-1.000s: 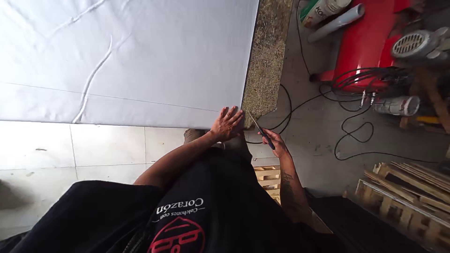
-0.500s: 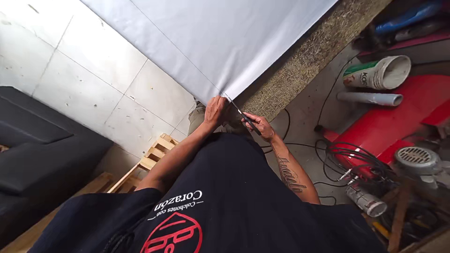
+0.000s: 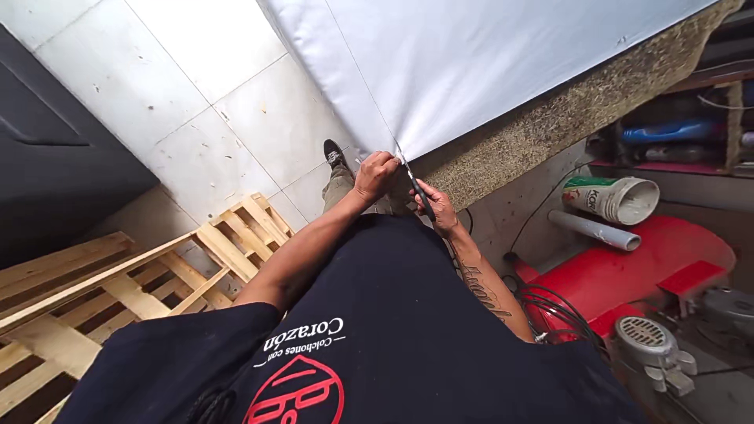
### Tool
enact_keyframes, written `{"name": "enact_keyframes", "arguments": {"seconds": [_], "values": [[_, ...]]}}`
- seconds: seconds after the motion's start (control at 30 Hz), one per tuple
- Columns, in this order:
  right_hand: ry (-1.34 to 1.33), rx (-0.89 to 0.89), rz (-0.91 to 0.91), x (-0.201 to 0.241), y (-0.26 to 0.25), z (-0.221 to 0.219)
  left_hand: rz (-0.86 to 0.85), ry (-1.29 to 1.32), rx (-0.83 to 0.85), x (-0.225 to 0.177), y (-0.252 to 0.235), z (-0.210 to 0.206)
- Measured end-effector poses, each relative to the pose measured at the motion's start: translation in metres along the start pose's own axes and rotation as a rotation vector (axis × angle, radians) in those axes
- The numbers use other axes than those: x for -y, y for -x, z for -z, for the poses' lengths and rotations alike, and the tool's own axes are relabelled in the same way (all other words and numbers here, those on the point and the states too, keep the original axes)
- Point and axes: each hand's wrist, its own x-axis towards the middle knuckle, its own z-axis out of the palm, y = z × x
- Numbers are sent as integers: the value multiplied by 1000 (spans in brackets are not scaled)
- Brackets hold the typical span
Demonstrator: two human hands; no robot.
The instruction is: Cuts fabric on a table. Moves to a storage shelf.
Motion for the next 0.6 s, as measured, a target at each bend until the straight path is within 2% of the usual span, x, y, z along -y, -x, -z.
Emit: {"name": "enact_keyframes", "arguments": {"seconds": [0.27,0.33,0.47,0.6], "values": [[15,4,-20,-2,2,3,-9,31,30,6,-2,1],[17,0,-30,-7,8,7,5,64,82,10,-4,4],[54,-10,-6,-3,1,5,96,251,257,20,-8,13],[60,-24,24,8,-26,-8,162,447,293,31,-12,15]]}}
